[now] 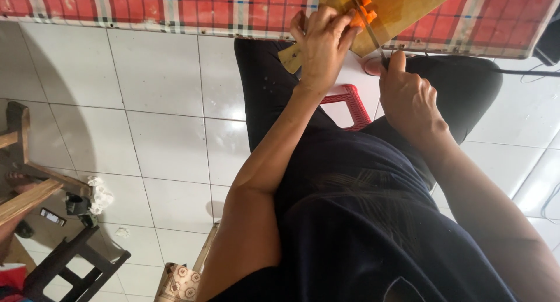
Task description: A person is sitting on a stool and dicing a carrot on a wooden cutting board using a knife.
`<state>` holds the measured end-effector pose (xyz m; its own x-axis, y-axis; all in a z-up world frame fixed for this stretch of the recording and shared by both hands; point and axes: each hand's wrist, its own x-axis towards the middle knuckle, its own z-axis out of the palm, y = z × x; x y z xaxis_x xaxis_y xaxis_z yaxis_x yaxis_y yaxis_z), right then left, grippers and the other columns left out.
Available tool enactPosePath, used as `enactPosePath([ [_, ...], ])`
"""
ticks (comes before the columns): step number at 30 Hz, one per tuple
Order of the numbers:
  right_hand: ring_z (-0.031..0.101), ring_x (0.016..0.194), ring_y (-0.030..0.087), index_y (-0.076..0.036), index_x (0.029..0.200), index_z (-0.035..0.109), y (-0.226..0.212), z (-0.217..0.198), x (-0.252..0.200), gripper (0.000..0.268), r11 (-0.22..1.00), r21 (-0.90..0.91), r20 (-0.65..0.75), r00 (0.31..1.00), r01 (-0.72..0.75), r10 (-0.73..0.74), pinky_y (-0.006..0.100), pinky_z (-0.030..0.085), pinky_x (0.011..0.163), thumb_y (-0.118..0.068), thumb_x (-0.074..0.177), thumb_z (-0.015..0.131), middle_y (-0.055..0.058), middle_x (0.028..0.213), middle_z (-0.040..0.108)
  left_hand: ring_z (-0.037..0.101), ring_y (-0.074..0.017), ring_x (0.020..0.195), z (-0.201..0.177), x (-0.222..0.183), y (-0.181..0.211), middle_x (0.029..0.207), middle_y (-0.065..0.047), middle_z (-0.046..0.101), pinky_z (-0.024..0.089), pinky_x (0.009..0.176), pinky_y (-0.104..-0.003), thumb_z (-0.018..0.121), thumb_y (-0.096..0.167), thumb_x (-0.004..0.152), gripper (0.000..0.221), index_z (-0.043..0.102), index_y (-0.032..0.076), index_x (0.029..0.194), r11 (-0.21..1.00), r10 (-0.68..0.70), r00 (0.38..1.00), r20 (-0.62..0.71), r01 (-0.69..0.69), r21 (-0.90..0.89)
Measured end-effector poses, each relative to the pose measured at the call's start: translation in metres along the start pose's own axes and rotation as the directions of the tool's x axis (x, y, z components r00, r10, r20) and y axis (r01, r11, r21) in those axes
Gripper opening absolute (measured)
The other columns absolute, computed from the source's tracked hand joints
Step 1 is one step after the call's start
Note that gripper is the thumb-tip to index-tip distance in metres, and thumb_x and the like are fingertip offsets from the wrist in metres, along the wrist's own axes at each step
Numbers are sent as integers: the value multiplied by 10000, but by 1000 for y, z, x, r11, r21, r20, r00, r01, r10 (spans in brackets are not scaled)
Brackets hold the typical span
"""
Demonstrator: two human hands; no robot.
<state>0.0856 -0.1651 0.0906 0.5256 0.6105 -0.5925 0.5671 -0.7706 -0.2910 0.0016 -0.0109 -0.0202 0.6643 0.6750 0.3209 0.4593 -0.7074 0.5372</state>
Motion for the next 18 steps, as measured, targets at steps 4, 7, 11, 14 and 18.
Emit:
enactPosePath([
  [4, 613, 555, 519, -69, 1085, 374, 1, 0, 2, 338, 996, -86, -13, 1000, -6, 5, 611, 503, 555, -383, 1210, 387, 186, 561, 544, 629, -137, 987, -10, 0, -3, 1016, 60, 588, 259, 1101, -497, 814, 414, 874, 355, 697, 236, 1159, 998, 39, 997, 62, -42, 48],
  [7, 583, 478, 457, -80, 1099, 394, 4, 3, 2, 347, 991, -133, -14, 1000, 22, -24, 569, 495, 506, -407, 1214, 366, 138, 531, 490, 585, -171, 968, -20, -1, -4, 996, 49, 561, 261, 1091, -506, 766, 409, 906, 280, 701, 233, 1113, 999, 37, 997, 71, -38, 17],
  [11, 594, 416, 399, -87, 1125, 423, 6, 11, 8, 361, 975, -218, -51, 997, 48, -61, 531, 502, 419, -433, 1218, 381, 78, 477, 444, 559, -150, 951, -16, -2, -7, 961, 69, 503, 234, 1094, -520, 728, 369, 910, 135, 733, 245, 962, 994, -12, 999, 30, 15, -104],
  [14, 640, 509, 522, -159, 1308, 473, -2, 3, 10, 233, 986, -156, 8, 999, 51, -50, 598, 535, 500, -312, 1185, 348, 130, 545, 532, 552, -140, 940, -19, -1, -5, 966, 84, 517, 233, 1081, -502, 798, 294, 874, 118, 749, 262, 978, 994, -35, 999, 35, 39, -103],
  [18, 596, 410, 406, -60, 1107, 375, 3, 12, 21, 249, 983, -164, -22, 996, 79, -84, 516, 504, 415, -288, 1208, 378, 94, 510, 481, 548, -157, 966, -18, 0, -4, 961, 86, 514, 219, 1074, -532, 771, 369, 871, 113, 737, 267, 907, 998, -42, 998, 50, 45, -52],
])
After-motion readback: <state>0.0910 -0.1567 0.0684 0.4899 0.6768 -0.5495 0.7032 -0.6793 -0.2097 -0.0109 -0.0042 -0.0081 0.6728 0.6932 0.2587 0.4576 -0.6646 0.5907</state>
